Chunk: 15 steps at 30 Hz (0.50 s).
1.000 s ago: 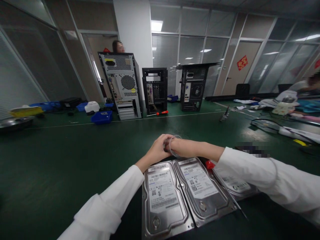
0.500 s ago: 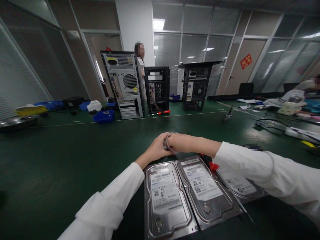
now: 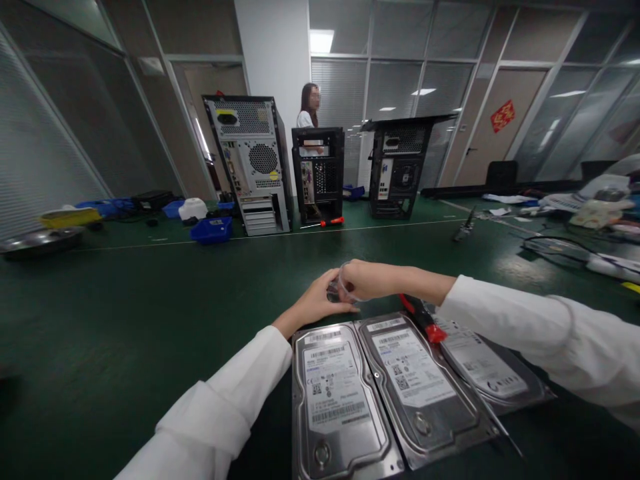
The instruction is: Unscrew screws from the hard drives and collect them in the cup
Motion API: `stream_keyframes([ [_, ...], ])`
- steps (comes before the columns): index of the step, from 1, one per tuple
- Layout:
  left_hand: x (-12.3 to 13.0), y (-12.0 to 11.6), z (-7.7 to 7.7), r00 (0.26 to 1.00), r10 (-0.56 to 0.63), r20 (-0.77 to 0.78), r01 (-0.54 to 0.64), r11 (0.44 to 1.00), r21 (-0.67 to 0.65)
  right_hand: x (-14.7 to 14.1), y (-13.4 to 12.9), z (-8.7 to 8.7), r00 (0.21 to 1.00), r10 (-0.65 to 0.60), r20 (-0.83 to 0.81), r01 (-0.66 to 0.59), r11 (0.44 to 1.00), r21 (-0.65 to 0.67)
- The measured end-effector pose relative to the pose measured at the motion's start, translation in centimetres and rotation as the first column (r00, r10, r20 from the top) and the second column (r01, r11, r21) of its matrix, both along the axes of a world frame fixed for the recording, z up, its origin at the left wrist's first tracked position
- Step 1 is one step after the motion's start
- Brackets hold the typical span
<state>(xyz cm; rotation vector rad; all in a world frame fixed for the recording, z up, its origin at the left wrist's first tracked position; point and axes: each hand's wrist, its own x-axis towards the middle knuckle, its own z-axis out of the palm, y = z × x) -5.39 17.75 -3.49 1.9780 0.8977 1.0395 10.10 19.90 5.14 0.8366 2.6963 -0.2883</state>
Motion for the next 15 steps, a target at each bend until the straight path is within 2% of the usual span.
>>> stream_keyframes([
  [5, -0.2, 0.2, -0.3, 0.995, -0.072, 0.064, 0.08, 0.987, -0.137, 0.4, 0.3, 0.3, 0.998, 0.01, -0.058, -0.013, 0.999, -0.053],
  [9, -0.2, 0.3, -0.5, 0.988, -0.11, 0.113, 0.128, 0.978, -0.168, 0.5, 0.6, 0.5, 0.992, 0.001, -0.127, -0.018, 0.991, -0.134],
  [15, -0.3, 0.1, -0.6, 0.985, -0.104, 0.139, 0.133, 0.967, -0.216, 1.1, 0.9, 0.5, 0.927, -0.122, -0.354, 0.017, 0.959, -0.284],
])
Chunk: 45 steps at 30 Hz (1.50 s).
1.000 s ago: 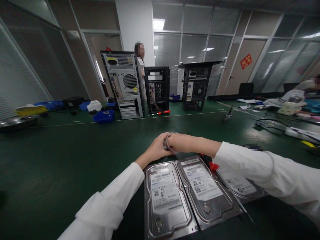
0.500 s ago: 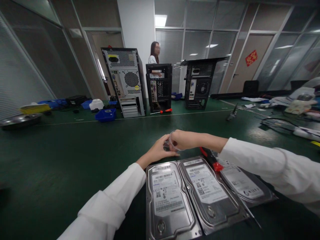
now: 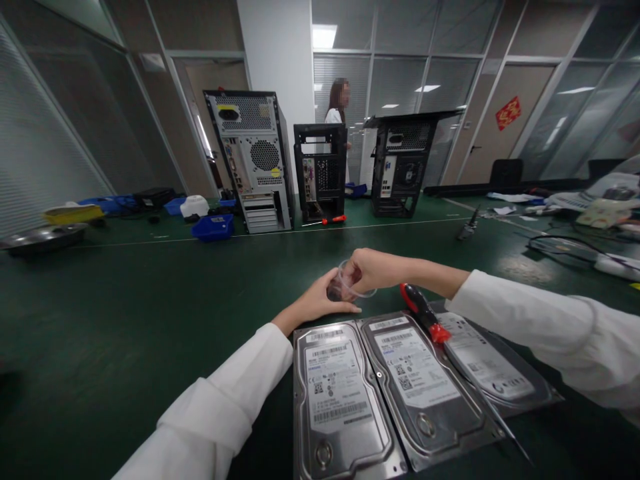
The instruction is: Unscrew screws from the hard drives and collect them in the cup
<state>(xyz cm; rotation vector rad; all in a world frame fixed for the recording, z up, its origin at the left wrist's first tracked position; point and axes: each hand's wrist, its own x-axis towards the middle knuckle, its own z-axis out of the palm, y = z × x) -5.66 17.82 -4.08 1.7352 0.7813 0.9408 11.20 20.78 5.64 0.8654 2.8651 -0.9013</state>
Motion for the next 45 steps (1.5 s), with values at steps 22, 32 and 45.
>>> stream_keyframes([
  [22, -0.8, -0.1, 1.0, 0.984, -0.132, -0.116, 0.131, 0.991, -0.01, 6.3, -0.3, -0.9, 0.847, -0.445, -0.291, 0.099, 0.669, -0.737],
  [32, -1.0, -0.1, 0.9, 0.985, -0.126, -0.12, 0.127, 0.992, 0.004, 8.5, -2.6, -1.8, 0.899, -0.385, -0.208, 0.15, 0.717, -0.68],
  [45, -0.8, -1.0, 1.2, 0.965, -0.024, -0.262, 0.037, 0.998, 0.044, 7.7, -5.4, -2.2, 0.968, -0.16, -0.193, 0.057, 0.89, -0.452],
])
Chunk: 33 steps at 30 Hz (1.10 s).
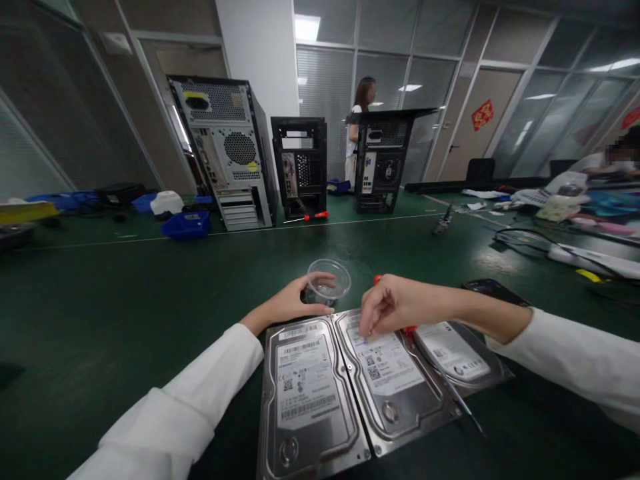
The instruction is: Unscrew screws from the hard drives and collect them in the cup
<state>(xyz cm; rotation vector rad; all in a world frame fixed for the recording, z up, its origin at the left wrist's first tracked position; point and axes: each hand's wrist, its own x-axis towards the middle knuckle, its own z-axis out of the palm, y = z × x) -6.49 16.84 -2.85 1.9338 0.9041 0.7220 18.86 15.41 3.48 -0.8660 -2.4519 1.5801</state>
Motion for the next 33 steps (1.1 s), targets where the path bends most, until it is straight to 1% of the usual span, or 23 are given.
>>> stream_keyframes([
  [5, -0.5, -0.2, 0.1, 0.999, -0.013, -0.05, 0.012, 1.0, -0.016, -0.8, -2.1, 0.5, 0.995, 0.064, 0.071, -0.072, 0.99, 0.121],
  [9, -0.6, -0.2, -0.1, 0.998, -0.008, -0.063, 0.007, 1.0, -0.02, -0.9, -2.6, 0.9, 0.991, 0.068, 0.119, -0.092, 0.973, 0.212],
  [11, -0.7, -0.1, -0.3, 0.997, 0.011, -0.08, -0.01, 1.0, 0.012, -0.9, -2.5, 1.0, 0.988, 0.066, 0.137, -0.096, 0.968, 0.23],
  [14, -0.9, 0.0, -0.5, 0.995, 0.045, -0.085, -0.04, 0.997, 0.064, -0.6, -2.4, 0.8, 0.985, 0.063, 0.162, -0.098, 0.972, 0.214],
  [17, -0.9, 0.1, -0.7, 0.998, 0.033, -0.052, -0.03, 0.998, 0.05, -0.2, -2.6, 0.5, 0.984, 0.045, 0.17, -0.078, 0.978, 0.194],
  [21, -0.9, 0.1, -0.6, 0.999, 0.015, -0.043, -0.014, 1.0, 0.019, 0.6, -3.2, 0.3, 0.988, -0.006, 0.155, -0.023, 0.983, 0.183],
  [23, -0.8, 0.0, -0.5, 0.999, 0.011, -0.042, -0.011, 1.0, 0.012, 1.1, -3.5, 0.4, 0.987, -0.054, 0.149, 0.022, 0.978, 0.209],
  [25, -0.7, -0.1, -0.2, 0.999, 0.014, -0.036, -0.014, 1.0, 0.0, 1.7, -3.9, 0.3, 0.988, -0.097, 0.117, 0.062, 0.96, 0.274],
  [27, -0.6, -0.3, 0.0, 0.999, 0.019, -0.03, -0.019, 1.0, -0.007, 2.4, -4.4, 0.1, 0.994, -0.101, 0.026, 0.083, 0.917, 0.389],
  [29, -0.5, -0.4, 0.2, 1.0, 0.018, -0.02, -0.018, 1.0, -0.012, 3.1, -5.1, -0.3, 0.997, -0.071, -0.034, 0.078, 0.842, 0.534],
  [31, -0.5, -0.4, 0.3, 1.0, 0.014, -0.016, -0.014, 1.0, -0.022, 3.5, -5.9, -0.9, 0.999, -0.043, -0.004, 0.035, 0.745, 0.666],
  [33, -0.5, -0.3, 0.3, 1.0, 0.011, -0.012, -0.011, 0.999, -0.031, 3.5, -6.6, -1.5, 0.997, -0.033, 0.074, -0.036, 0.642, 0.766],
])
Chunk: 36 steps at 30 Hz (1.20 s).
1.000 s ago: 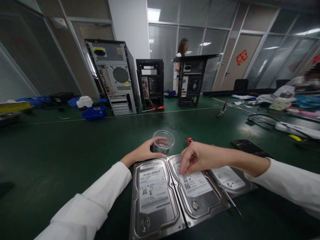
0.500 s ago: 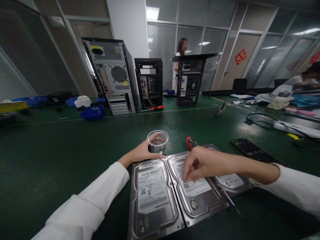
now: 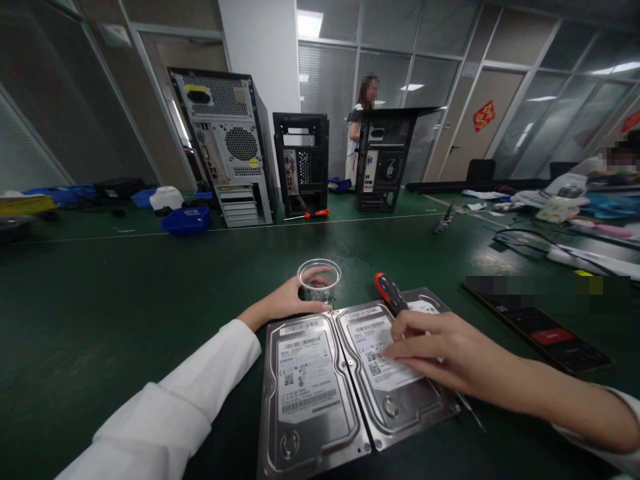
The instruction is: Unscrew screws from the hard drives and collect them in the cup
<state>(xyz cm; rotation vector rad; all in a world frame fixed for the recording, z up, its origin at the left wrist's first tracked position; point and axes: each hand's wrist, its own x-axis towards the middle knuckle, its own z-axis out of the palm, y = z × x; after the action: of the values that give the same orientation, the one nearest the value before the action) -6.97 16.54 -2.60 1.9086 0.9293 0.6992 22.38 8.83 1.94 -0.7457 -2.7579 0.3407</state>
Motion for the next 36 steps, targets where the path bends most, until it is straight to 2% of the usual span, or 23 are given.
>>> stream_keyframes([
  [4, -0.1, 0.1, -0.2, 1.0, -0.006, 0.005, 0.006, 1.0, -0.005, -1.0, -0.5, -0.9, 0.997, -0.022, 0.076, 0.007, 0.98, 0.197],
  [13, -0.1, 0.2, -0.3, 0.999, -0.033, 0.01, 0.033, 0.999, -0.02, -2.3, -0.5, -1.5, 1.0, 0.025, 0.012, -0.028, 0.923, 0.385],
  [16, 0.0, 0.2, -0.3, 0.999, -0.035, 0.027, 0.035, 0.999, -0.028, -2.0, -0.6, -1.5, 1.0, -0.006, 0.009, 0.003, 0.95, 0.311],
  [21, 0.2, 0.0, 0.0, 1.0, -0.018, 0.024, 0.019, 0.999, -0.043, -1.1, -0.7, -1.2, 0.996, -0.087, -0.005, 0.087, 0.996, 0.017],
  [24, 0.2, -0.1, 0.1, 1.0, -0.005, 0.027, 0.006, 0.999, -0.044, -1.3, -0.3, -0.6, 0.994, -0.103, -0.041, 0.096, 0.984, -0.152],
  [28, 0.3, 0.0, -0.3, 0.999, 0.046, 0.022, -0.046, 0.999, 0.011, -3.6, 1.5, 0.3, 0.973, -0.176, -0.149, 0.11, 0.921, -0.373],
  [29, 0.3, 0.1, -0.5, 0.996, 0.081, 0.026, -0.082, 0.996, 0.042, -4.4, 2.2, 0.3, 0.968, -0.193, -0.158, 0.115, 0.908, -0.403],
  [32, 0.1, 0.8, -1.5, 0.972, 0.221, 0.08, -0.23, 0.965, 0.129, -6.8, 4.4, 0.0, 0.964, -0.207, -0.17, 0.128, 0.914, -0.385],
  [36, -0.4, 1.9, -2.7, 0.911, 0.383, 0.154, -0.406, 0.899, 0.164, -8.7, 6.0, -1.1, 0.959, -0.217, -0.181, 0.138, 0.919, -0.368],
])
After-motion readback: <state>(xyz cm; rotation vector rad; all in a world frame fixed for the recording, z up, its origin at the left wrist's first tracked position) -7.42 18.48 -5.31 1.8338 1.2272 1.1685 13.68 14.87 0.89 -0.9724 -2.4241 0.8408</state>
